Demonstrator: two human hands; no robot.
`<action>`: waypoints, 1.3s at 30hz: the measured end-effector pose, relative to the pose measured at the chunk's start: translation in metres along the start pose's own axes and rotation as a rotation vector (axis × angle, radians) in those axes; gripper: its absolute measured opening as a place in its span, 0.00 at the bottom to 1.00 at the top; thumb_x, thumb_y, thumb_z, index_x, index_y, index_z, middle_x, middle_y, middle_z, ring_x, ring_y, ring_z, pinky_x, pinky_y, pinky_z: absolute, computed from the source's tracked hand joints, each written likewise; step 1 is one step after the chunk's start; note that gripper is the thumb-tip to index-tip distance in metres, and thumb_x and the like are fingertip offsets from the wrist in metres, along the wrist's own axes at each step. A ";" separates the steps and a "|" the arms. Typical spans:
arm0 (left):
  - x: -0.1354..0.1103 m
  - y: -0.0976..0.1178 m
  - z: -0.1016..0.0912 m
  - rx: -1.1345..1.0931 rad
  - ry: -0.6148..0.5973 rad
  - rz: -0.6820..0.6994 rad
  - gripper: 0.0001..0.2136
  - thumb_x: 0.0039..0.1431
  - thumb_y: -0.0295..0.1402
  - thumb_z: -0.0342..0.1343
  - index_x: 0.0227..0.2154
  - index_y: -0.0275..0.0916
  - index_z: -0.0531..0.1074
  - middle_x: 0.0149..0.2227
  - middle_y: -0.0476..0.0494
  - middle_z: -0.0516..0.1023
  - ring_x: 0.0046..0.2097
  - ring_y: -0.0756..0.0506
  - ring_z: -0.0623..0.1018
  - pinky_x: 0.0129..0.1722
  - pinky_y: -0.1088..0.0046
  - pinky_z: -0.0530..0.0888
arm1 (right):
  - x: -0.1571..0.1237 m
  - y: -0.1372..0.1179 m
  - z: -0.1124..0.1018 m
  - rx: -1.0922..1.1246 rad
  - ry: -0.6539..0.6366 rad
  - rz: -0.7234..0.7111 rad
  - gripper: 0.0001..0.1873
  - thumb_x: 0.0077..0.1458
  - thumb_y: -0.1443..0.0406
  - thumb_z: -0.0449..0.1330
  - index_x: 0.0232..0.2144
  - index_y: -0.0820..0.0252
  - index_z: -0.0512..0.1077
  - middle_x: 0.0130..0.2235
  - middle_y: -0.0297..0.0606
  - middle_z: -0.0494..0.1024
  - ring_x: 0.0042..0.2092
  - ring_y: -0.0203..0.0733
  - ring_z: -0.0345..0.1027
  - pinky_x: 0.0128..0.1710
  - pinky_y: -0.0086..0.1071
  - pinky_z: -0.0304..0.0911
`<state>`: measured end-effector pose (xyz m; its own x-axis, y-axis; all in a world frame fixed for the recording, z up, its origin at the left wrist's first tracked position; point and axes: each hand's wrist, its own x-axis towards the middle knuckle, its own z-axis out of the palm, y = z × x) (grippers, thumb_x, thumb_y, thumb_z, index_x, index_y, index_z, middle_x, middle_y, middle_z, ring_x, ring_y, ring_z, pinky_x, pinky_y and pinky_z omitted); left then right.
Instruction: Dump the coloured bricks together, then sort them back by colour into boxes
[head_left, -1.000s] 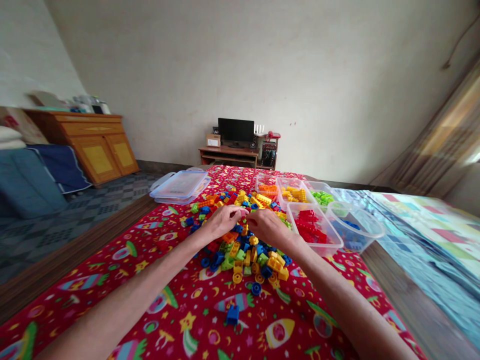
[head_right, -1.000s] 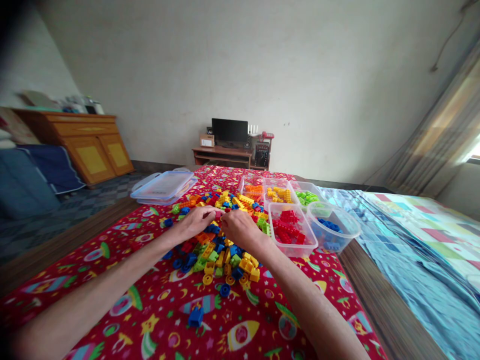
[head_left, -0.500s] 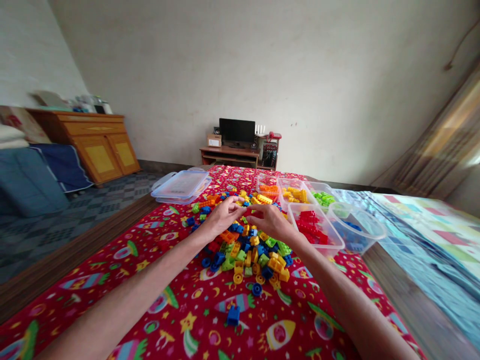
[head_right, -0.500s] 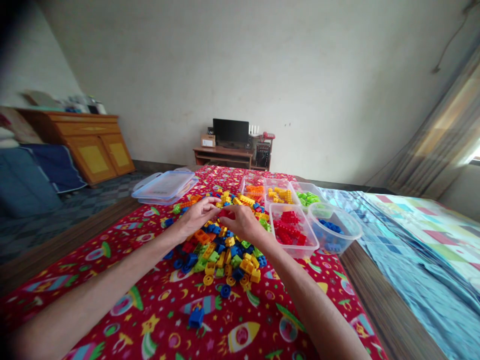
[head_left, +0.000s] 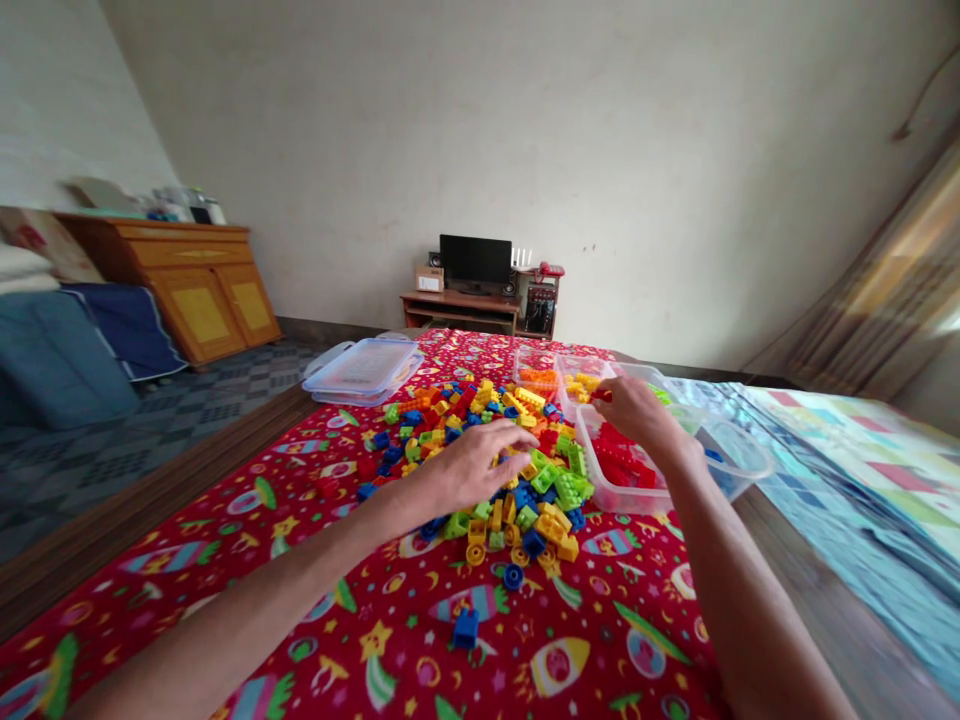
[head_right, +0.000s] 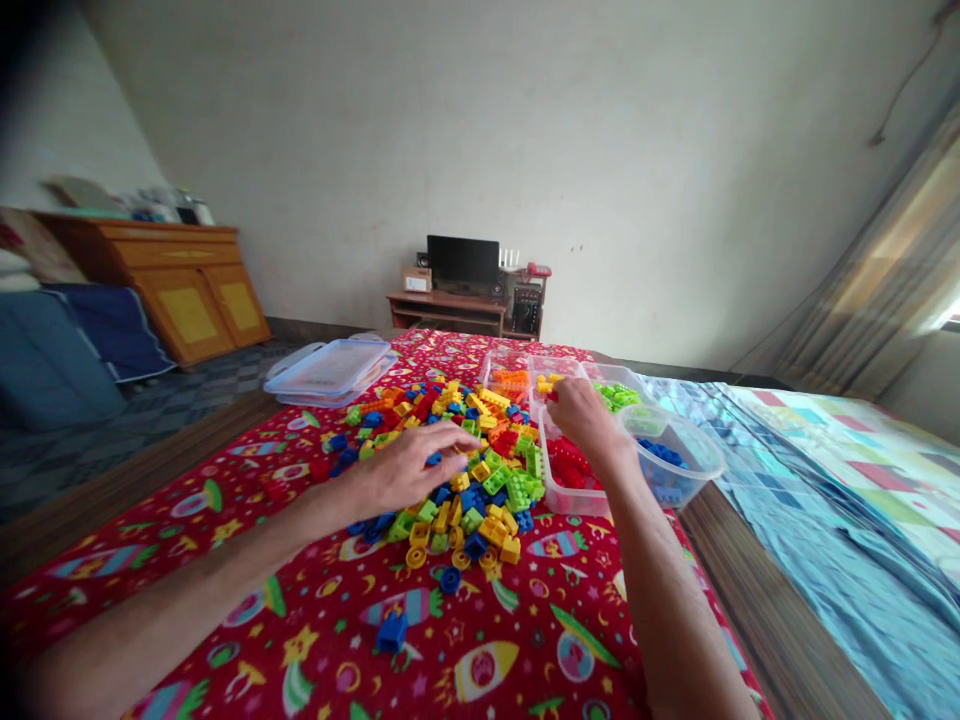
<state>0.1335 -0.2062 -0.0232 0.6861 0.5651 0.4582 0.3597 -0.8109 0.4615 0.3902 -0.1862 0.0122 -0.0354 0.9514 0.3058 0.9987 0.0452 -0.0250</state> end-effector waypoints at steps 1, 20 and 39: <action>-0.003 0.012 0.005 0.030 -0.043 0.077 0.13 0.65 0.36 0.47 0.44 0.38 0.73 0.46 0.40 0.77 0.49 0.44 0.76 0.52 0.69 0.71 | -0.001 0.007 0.001 -0.041 -0.041 0.030 0.15 0.56 0.68 0.52 0.39 0.67 0.77 0.39 0.50 0.80 0.39 0.42 0.72 0.35 0.30 0.60; -0.053 -0.007 0.026 0.565 -0.382 0.571 0.19 0.64 0.29 0.50 0.57 0.47 0.66 0.63 0.48 0.64 0.67 0.43 0.57 0.66 0.56 0.50 | -0.010 -0.034 -0.001 -0.042 -0.031 -0.109 0.18 0.61 0.67 0.46 0.44 0.63 0.74 0.40 0.48 0.79 0.39 0.42 0.72 0.35 0.31 0.58; -0.031 -0.079 -0.016 0.431 0.048 0.140 0.13 0.64 0.30 0.47 0.42 0.39 0.76 0.59 0.39 0.69 0.64 0.39 0.62 0.61 0.52 0.63 | -0.023 -0.078 0.011 0.030 -0.113 -0.298 0.17 0.61 0.68 0.47 0.42 0.63 0.75 0.39 0.48 0.79 0.39 0.44 0.73 0.32 0.31 0.61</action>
<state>0.0738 -0.1575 -0.0620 0.7203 0.4438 0.5331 0.5030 -0.8634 0.0392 0.3127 -0.2081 -0.0032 -0.3316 0.9228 0.1959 0.9423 0.3341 0.0213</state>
